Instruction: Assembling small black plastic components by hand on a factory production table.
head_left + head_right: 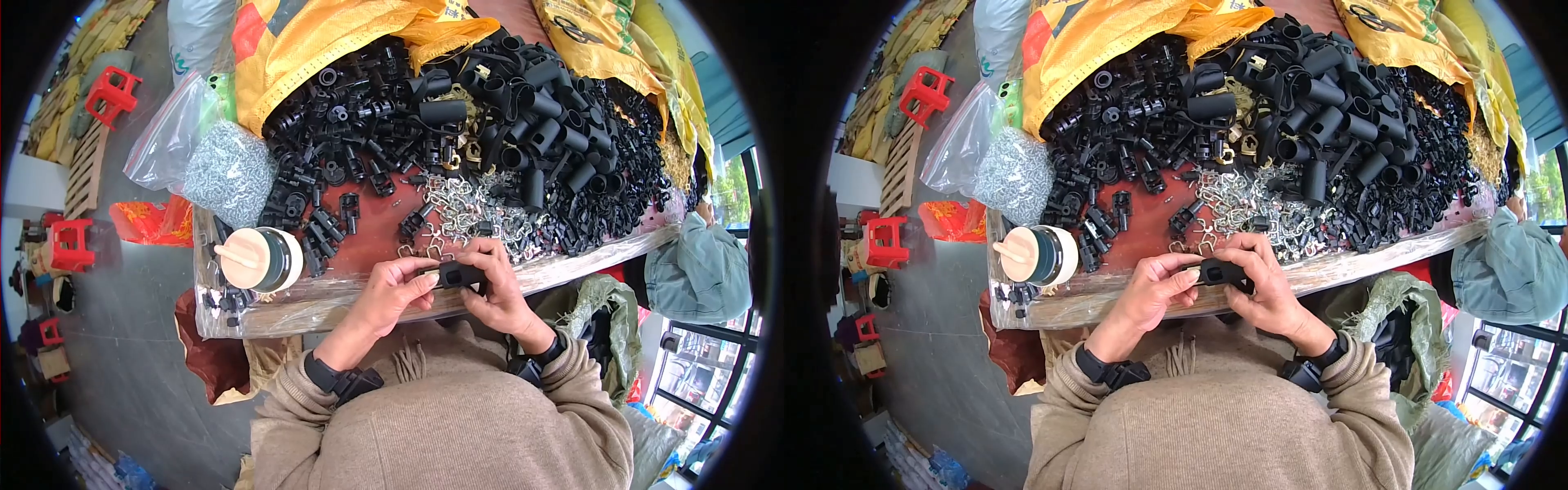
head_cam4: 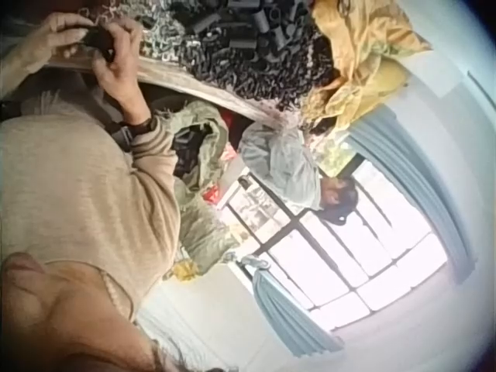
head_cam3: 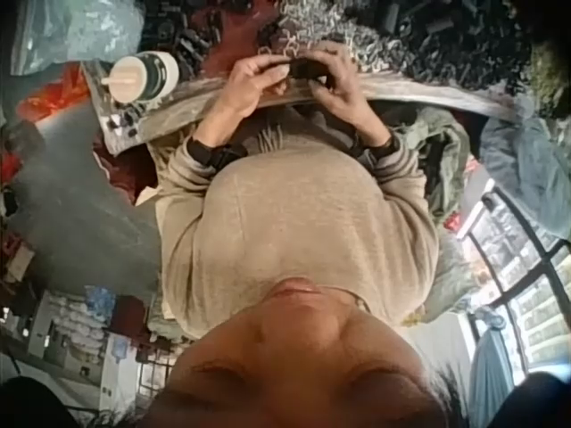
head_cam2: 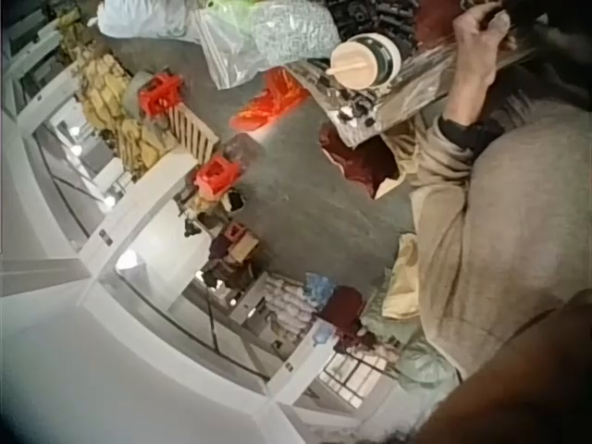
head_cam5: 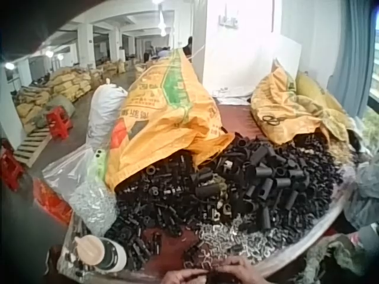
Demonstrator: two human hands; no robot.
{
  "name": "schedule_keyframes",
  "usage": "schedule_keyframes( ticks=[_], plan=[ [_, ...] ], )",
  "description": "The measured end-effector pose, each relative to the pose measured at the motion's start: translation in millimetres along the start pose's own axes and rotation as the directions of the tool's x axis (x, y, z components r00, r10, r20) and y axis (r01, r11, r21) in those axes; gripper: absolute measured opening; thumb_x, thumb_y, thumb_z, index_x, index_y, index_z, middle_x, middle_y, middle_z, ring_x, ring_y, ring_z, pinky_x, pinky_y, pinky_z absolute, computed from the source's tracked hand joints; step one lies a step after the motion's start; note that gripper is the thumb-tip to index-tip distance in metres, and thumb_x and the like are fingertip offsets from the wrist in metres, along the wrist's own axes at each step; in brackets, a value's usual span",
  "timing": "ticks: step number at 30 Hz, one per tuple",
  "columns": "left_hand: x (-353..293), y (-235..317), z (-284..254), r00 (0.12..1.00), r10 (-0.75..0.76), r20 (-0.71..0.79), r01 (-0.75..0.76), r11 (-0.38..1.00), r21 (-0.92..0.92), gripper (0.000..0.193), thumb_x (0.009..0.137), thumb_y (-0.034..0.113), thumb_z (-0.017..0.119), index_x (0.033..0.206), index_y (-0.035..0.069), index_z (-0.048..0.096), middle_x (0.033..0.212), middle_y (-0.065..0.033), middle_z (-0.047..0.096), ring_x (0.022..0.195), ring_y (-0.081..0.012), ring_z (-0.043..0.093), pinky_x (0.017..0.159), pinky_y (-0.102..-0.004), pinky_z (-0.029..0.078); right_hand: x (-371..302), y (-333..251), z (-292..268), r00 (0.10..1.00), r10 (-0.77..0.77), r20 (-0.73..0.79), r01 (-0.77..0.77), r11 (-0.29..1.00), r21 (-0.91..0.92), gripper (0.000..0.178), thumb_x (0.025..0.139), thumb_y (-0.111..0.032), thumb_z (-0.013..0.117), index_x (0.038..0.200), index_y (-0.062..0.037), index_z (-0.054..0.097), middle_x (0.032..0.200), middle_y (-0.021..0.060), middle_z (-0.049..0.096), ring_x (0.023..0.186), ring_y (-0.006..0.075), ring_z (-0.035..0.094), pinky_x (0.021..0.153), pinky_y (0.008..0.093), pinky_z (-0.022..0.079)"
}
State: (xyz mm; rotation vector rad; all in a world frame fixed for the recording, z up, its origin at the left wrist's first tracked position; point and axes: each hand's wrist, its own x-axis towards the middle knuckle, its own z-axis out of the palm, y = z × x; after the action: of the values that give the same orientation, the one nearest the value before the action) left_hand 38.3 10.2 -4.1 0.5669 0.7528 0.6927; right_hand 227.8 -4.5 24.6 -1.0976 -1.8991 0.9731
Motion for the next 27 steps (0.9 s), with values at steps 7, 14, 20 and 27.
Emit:
schedule_keyframes(
  ticks=[7, 14, 20, 27],
  plan=[
    [3.8, 3.4, 2.1, 0.998, -0.057, 0.006, 0.056, 0.998, 0.017, 0.029, 0.081, 0.012, 0.057, 0.107, -0.002, 0.053, 0.080, -0.0040, 0.059, 0.061, -0.0071, 0.054, 0.056, -0.0188, 0.047, -12.9, 3.9, 8.9, 0.996, 0.089, 0.023, -0.087, 0.994, -0.058, 0.057, 0.068, 0.001, 0.056, 0.121, -0.0028, 0.033, 0.114, 0.0178, 0.033, 0.107, 0.0318, 0.035, 0.092, 0.0377, 0.030],
    [3.5, 6.4, 10.7, 0.993, -0.106, -0.055, 0.106, 0.994, -0.002, 0.035, 0.081, 0.011, 0.058, 0.112, -0.001, 0.048, 0.079, -0.0035, 0.058, 0.061, -0.0081, 0.055, 0.055, -0.0192, 0.047, -13.9, 6.5, -5.1, 0.985, 0.104, 0.138, -0.097, 0.994, -0.055, 0.065, 0.075, -0.013, 0.059, 0.129, -0.0010, 0.025, 0.122, 0.0190, 0.032, 0.110, 0.0309, 0.036, 0.092, 0.0384, 0.029],
    [6.1, 6.4, 10.1, 0.998, -0.057, -0.031, 0.059, 0.997, 0.045, 0.052, 0.078, 0.012, 0.061, 0.122, -0.003, 0.036, 0.086, -0.0074, 0.059, 0.061, -0.0083, 0.055, 0.051, -0.0197, 0.046, 5.2, 11.6, -40.4, 0.913, -0.070, 0.402, 0.131, 0.983, -0.127, 0.069, 0.074, -0.025, 0.063, 0.128, -0.0001, 0.029, 0.123, 0.0172, 0.038, 0.112, 0.0329, 0.038, 0.094, 0.0395, 0.028],
    [2.3, 10.9, 12.6, 0.995, -0.094, 0.019, 0.092, 0.993, 0.079, 0.060, 0.074, 0.009, 0.064, 0.123, -0.003, 0.032, 0.085, -0.0069, 0.058, 0.063, -0.0094, 0.055, 0.052, -0.0213, 0.046, 23.5, 10.0, -14.7, 0.839, -0.196, 0.507, 0.055, 0.959, 0.278, 0.073, 0.067, -0.038, 0.067, 0.123, -0.0005, 0.038, 0.117, 0.0178, 0.045, 0.111, 0.0329, 0.041, 0.094, 0.0391, 0.030]
  ],
)
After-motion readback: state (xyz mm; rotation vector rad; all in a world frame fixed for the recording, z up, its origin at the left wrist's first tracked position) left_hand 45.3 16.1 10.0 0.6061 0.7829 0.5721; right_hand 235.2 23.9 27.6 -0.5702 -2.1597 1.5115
